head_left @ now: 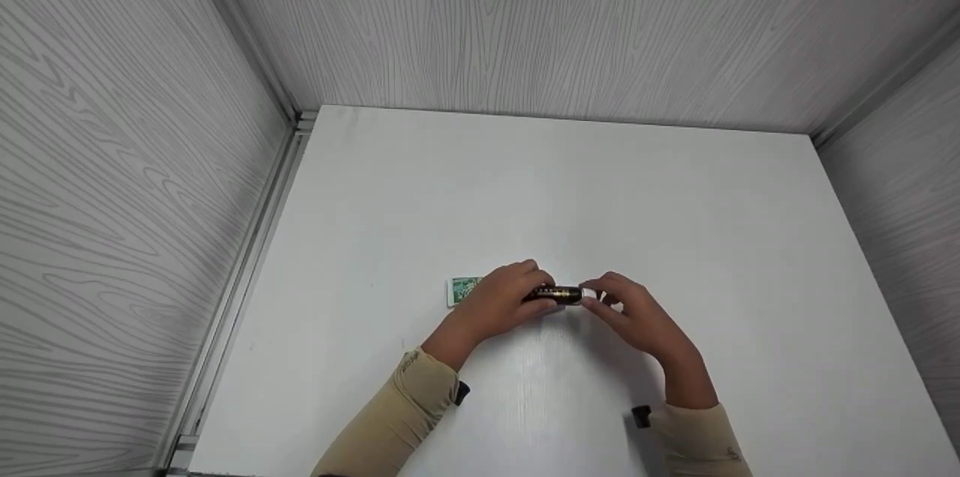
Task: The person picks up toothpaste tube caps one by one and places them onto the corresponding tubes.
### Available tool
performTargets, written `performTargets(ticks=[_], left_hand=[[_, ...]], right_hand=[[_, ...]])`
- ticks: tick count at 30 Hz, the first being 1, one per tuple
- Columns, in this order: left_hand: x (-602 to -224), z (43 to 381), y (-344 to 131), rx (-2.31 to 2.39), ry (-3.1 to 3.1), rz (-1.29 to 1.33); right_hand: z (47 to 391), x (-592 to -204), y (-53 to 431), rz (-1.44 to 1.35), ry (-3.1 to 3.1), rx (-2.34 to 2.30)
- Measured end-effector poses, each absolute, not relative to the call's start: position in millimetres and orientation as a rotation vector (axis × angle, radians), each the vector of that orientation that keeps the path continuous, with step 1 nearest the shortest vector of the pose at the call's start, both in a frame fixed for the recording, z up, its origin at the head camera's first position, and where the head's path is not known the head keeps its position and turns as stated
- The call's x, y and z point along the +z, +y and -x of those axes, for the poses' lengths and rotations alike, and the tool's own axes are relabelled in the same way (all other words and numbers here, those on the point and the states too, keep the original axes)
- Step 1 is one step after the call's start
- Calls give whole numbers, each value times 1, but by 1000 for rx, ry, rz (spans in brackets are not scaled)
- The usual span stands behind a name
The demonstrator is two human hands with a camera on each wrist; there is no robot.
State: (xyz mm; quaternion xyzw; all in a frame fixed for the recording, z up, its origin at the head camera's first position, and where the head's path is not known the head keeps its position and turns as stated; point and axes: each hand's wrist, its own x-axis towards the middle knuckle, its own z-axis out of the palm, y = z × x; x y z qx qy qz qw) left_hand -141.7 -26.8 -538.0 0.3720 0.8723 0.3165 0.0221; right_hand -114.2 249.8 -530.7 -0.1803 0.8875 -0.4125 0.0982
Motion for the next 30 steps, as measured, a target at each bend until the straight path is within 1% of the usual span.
performTargets(ticks=[11, 19, 24, 30], left_hand=[[-536, 140, -26, 1008, 2705, -1146], [-536, 141, -26, 1029, 2702, -1171], [-536, 140, -25, 1022, 2703, -1178], [-534, 139, -25, 1010, 2705, -1173]], right_hand=[[111, -530, 252, 442, 2644, -1324], [109, -530, 256, 478, 2627, -1406], [107, -531, 258, 481, 2624, -1415], [107, -531, 260, 412, 2634, -1370]])
